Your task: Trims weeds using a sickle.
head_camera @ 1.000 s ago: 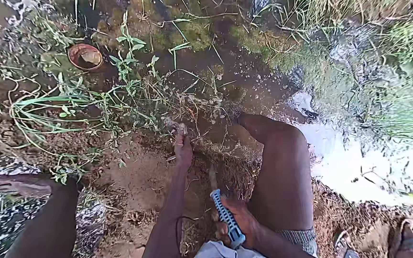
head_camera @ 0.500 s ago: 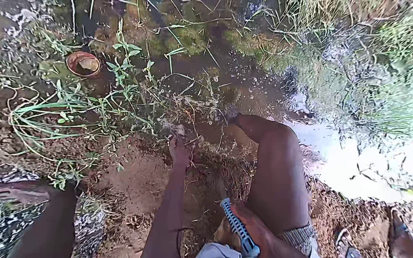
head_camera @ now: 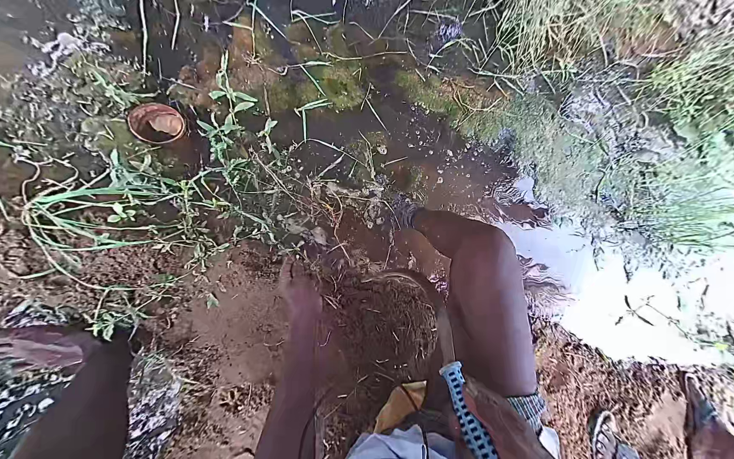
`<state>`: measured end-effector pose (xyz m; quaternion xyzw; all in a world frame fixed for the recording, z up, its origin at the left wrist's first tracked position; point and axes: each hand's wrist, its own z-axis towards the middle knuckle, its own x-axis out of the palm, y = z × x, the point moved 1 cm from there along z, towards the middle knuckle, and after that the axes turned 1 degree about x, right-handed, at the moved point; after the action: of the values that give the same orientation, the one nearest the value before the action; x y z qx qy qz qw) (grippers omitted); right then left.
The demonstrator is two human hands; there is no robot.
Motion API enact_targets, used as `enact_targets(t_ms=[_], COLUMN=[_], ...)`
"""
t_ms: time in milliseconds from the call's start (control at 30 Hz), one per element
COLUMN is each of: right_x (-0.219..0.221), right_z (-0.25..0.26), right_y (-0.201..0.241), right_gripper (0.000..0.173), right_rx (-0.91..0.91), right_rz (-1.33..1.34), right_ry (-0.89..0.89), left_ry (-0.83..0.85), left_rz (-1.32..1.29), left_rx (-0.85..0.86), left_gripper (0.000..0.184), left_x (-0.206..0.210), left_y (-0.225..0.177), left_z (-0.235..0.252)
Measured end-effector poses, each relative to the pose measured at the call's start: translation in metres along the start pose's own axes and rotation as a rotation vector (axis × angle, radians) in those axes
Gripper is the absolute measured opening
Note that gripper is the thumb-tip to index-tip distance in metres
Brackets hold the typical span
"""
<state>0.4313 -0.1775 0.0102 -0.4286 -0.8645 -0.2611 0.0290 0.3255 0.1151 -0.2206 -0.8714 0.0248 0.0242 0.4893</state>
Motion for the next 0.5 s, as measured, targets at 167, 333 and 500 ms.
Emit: enact_targets(t_ms=[167, 333, 500], right_x=[0.018, 0.029, 0.035], right_z=[0.07, 0.137, 0.229], right_y=[0.018, 0.076, 0.118], right_gripper=[0.045, 0.05, 0.038], right_rx=[-0.184, -0.398, -0.411], right_rz=[-0.174, -0.307, -0.226], right_ry=[-0.081, -0.329, -0.436], left_ry=[-0.045, -0.074, -0.118], left_rz=[0.02, 0.16, 0.224], left_rx=[0.205, 0.25, 0.159], left_gripper=[0.039, 0.038, 0.037], left_x=[-0.023, -0.062, -0.065], left_y=[-0.046, -0.025, -0.018], left_z=[0.022, 0.048, 0.062])
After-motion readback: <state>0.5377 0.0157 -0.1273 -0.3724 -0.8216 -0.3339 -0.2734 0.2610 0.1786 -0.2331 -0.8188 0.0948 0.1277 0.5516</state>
